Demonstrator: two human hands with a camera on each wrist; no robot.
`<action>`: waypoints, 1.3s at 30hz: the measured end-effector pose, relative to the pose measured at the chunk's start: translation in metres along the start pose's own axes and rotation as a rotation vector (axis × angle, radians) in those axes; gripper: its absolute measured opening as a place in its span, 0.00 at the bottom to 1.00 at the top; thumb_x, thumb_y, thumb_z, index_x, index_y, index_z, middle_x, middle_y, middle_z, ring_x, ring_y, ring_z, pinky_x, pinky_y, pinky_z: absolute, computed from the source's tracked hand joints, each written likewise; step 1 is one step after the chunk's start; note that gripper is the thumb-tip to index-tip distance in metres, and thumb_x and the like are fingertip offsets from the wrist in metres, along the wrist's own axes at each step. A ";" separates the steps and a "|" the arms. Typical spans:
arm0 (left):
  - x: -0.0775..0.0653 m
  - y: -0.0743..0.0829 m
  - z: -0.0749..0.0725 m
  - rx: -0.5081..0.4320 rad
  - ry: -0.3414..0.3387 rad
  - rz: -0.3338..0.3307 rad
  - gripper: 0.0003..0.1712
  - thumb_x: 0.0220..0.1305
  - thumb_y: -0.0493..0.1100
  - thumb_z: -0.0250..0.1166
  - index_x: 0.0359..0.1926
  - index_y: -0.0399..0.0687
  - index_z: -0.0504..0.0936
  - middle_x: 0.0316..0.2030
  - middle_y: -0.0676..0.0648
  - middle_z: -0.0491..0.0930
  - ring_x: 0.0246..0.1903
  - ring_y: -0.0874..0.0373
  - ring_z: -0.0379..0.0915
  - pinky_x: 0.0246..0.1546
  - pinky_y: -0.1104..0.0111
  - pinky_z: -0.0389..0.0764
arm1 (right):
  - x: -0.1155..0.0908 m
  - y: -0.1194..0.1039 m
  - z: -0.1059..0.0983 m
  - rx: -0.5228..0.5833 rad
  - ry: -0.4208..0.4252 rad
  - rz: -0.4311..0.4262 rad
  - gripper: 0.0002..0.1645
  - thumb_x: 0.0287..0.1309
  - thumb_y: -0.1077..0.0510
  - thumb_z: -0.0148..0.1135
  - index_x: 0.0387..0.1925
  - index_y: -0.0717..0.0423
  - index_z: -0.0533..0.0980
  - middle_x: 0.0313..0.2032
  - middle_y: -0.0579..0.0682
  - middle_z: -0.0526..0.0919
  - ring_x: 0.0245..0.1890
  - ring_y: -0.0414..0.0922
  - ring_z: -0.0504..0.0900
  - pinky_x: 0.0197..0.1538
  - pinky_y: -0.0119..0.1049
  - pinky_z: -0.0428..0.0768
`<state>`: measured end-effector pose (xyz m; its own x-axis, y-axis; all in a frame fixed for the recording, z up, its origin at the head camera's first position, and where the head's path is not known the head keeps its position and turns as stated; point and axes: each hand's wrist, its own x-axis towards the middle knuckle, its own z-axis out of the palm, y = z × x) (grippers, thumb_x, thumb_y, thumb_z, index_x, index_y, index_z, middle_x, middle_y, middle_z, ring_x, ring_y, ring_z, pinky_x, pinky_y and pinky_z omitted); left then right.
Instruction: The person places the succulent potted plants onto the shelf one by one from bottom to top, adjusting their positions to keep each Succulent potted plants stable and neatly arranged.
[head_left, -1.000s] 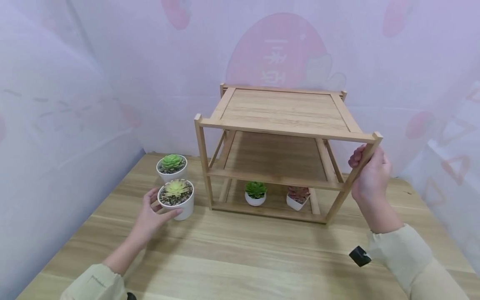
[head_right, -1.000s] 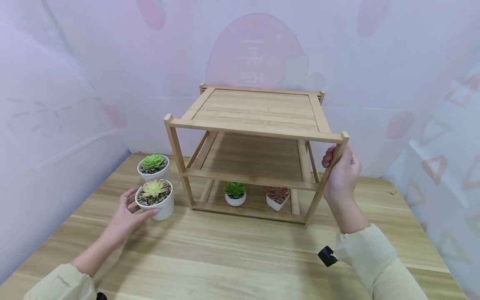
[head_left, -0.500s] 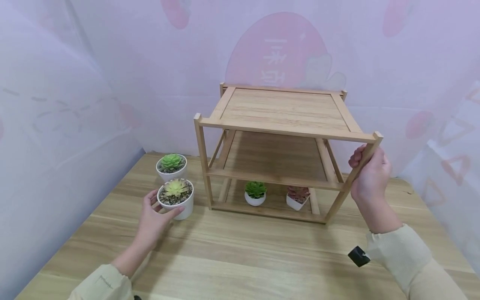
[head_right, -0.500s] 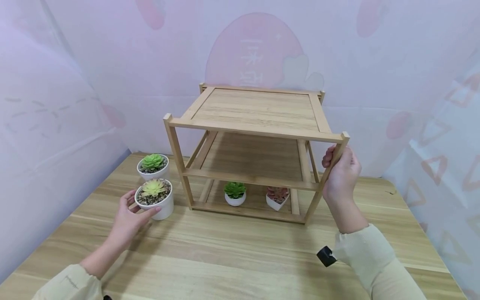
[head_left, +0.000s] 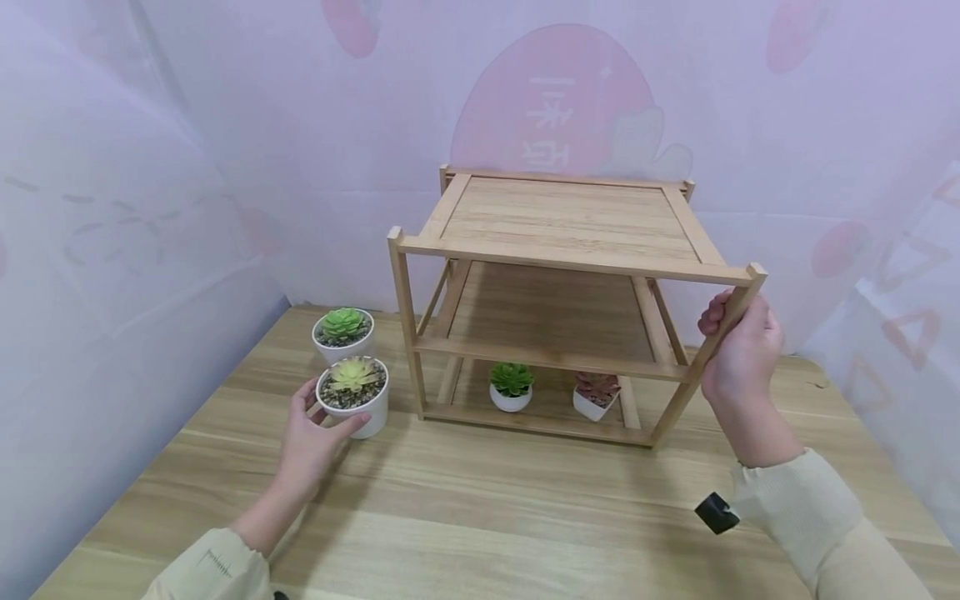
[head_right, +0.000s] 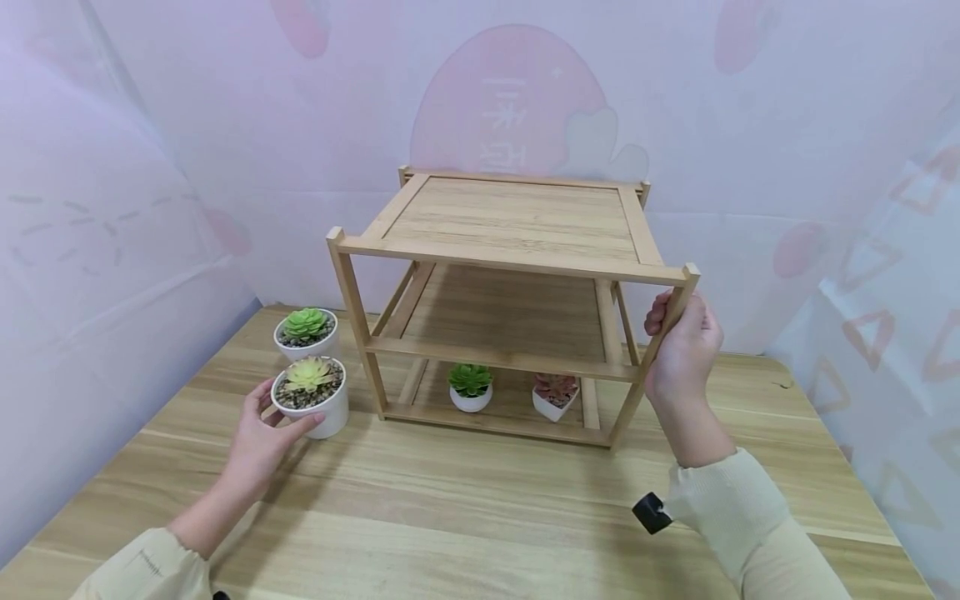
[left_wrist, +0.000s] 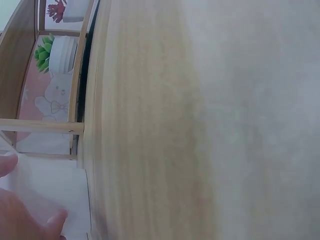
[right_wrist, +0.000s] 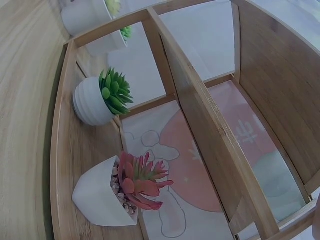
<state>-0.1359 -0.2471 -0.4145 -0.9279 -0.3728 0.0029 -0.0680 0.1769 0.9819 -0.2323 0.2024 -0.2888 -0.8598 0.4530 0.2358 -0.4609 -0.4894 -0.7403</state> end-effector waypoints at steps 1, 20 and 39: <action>0.001 0.000 0.001 0.002 0.001 -0.001 0.62 0.58 0.31 0.74 0.80 0.35 0.40 0.77 0.30 0.47 0.73 0.31 0.51 0.73 0.47 0.61 | 0.000 0.000 0.000 0.003 0.001 0.001 0.21 0.78 0.62 0.43 0.27 0.63 0.73 0.23 0.52 0.75 0.24 0.43 0.68 0.25 0.27 0.71; 0.006 0.002 0.003 0.024 0.039 -0.014 0.61 0.56 0.34 0.77 0.79 0.36 0.43 0.75 0.30 0.51 0.72 0.34 0.53 0.71 0.49 0.64 | -0.001 0.001 0.001 0.025 0.013 -0.007 0.21 0.78 0.62 0.43 0.26 0.64 0.73 0.22 0.52 0.75 0.21 0.42 0.69 0.25 0.27 0.72; 0.009 0.004 0.002 0.051 0.034 -0.051 0.61 0.55 0.33 0.77 0.79 0.36 0.45 0.75 0.32 0.54 0.71 0.37 0.57 0.56 0.75 0.75 | 0.000 0.002 0.002 0.043 0.021 -0.006 0.22 0.77 0.64 0.43 0.25 0.64 0.73 0.21 0.52 0.75 0.21 0.42 0.69 0.23 0.26 0.71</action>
<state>-0.1450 -0.2482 -0.4109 -0.9097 -0.4134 -0.0397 -0.1344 0.2025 0.9700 -0.2334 0.2000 -0.2894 -0.8524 0.4711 0.2269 -0.4756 -0.5182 -0.7109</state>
